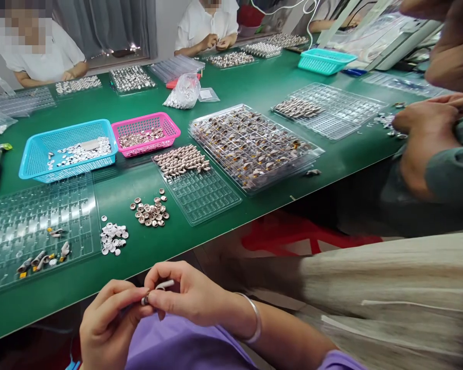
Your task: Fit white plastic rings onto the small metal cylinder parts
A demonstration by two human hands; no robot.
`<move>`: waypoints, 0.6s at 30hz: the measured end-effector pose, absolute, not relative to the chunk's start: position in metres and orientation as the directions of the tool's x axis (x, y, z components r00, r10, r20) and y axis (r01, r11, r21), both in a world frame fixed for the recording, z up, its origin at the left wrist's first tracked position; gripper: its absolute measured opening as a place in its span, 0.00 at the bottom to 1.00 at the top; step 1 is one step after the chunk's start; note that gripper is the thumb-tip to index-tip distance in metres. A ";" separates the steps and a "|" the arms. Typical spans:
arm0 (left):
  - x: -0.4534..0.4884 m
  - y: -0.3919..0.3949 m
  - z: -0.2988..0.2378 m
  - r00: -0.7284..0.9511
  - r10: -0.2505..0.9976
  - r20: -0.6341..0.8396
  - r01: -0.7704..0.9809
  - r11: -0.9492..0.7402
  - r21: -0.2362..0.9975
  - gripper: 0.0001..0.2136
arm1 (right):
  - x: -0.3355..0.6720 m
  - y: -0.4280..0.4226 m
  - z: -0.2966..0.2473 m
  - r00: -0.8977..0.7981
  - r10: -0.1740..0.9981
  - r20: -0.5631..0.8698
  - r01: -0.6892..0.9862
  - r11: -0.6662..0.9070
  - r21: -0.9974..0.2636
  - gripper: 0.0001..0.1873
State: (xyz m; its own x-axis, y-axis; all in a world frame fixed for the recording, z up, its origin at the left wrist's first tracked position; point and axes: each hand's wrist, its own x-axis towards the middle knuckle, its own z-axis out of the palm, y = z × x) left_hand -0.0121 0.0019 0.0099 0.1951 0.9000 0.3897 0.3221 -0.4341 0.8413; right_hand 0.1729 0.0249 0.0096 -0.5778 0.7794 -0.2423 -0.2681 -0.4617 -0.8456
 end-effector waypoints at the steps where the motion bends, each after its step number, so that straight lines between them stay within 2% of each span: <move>1: -0.012 0.002 0.009 0.183 0.904 0.385 0.327 -0.426 0.844 0.09 | 0.173 0.026 0.009 -0.590 0.766 -0.254 -0.267 -0.482 -0.835 0.22; 7: -0.013 0.002 0.010 0.198 0.883 0.426 0.363 -0.469 0.805 0.09 | 0.169 0.026 0.003 -0.583 0.756 -0.296 -0.257 -0.517 -0.816 0.21; 12: -0.014 0.002 0.014 0.239 0.872 0.428 0.331 -0.487 0.808 0.10 | 0.164 0.019 0.000 -0.573 0.764 -0.296 -0.339 -0.549 -0.764 0.23; 15: -0.015 0.004 0.013 0.199 0.907 0.372 0.254 -0.414 0.874 0.08 | 0.163 0.019 0.002 -0.592 0.754 -0.285 -0.404 -0.583 -0.705 0.24; 18: -0.018 0.005 0.007 0.127 0.964 0.235 0.145 -0.253 0.957 0.06 | 0.165 0.023 0.004 -0.636 0.725 -0.266 -0.446 -0.626 -0.640 0.24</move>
State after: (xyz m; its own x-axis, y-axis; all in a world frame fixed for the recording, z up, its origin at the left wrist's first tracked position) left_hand -0.0178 0.0045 0.0067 0.1268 0.9636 0.2352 0.1455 -0.2526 0.9566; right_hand 0.1650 0.0228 0.0037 -0.6360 0.7245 -0.2656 -0.4456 -0.6258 -0.6402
